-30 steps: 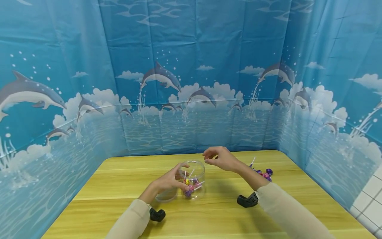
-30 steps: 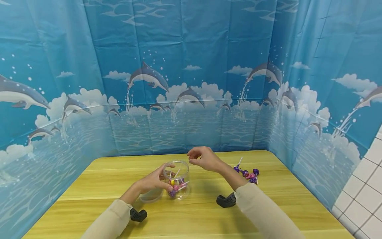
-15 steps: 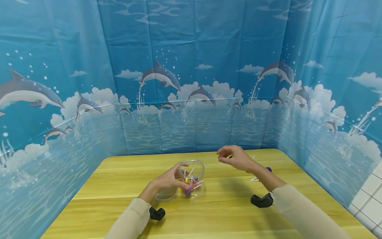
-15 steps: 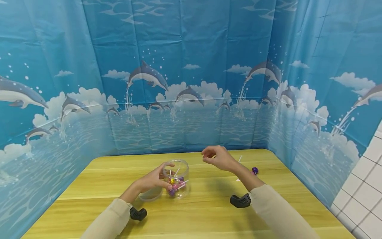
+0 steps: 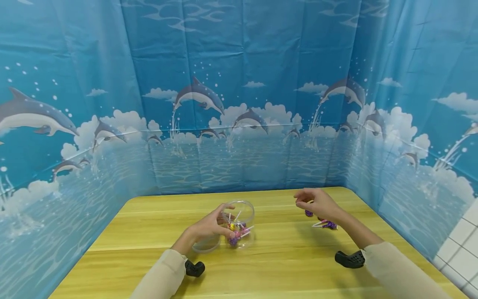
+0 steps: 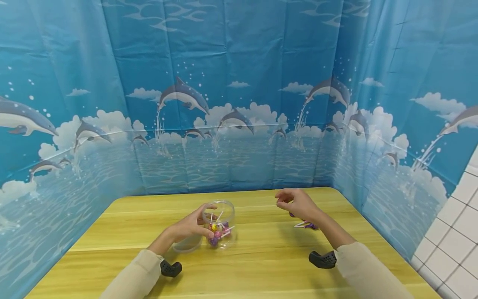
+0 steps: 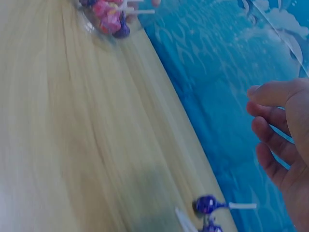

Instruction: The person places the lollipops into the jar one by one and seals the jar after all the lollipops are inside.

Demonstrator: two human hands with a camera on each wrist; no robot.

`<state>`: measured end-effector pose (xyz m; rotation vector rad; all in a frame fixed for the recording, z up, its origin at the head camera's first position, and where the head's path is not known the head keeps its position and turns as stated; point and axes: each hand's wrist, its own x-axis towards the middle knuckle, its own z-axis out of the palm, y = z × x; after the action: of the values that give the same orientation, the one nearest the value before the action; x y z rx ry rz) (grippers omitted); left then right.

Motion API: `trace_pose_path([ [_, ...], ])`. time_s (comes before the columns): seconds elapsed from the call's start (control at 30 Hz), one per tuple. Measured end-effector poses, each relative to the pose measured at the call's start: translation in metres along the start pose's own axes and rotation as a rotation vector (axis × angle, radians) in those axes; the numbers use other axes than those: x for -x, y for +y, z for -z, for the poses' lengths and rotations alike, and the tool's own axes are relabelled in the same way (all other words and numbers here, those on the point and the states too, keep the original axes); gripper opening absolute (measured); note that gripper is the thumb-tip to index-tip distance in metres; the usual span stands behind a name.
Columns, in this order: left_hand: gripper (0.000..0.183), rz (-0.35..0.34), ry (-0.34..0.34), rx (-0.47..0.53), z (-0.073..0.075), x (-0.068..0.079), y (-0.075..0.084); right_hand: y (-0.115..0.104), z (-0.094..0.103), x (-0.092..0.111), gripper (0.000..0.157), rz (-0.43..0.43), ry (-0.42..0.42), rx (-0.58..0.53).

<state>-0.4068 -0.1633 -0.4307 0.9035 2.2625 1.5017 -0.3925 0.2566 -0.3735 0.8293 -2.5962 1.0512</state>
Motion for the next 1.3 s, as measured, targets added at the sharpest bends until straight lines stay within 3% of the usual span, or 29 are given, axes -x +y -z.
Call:
trace_pose_path([
  [0.43,0.081,0.004,0.000,-0.008,0.000,0.001,0.000,0.030,0.016,0.035,0.028,-0.169,0.062,0.006],
  [0.73,0.081,0.010,-0.008,-0.005,-0.002,-0.001,0.001,0.063,0.024,0.067,0.027,-0.215,0.136,0.008],
  [1.07,0.081,0.021,-0.011,-0.001,-0.001,-0.002,0.002,0.096,0.027,0.090,0.023,-0.280,0.159,0.090],
  [1.3,0.079,0.012,-0.013,0.002,-0.002,-0.002,0.003,0.112,0.014,0.093,0.028,-0.299,0.170,0.223],
])
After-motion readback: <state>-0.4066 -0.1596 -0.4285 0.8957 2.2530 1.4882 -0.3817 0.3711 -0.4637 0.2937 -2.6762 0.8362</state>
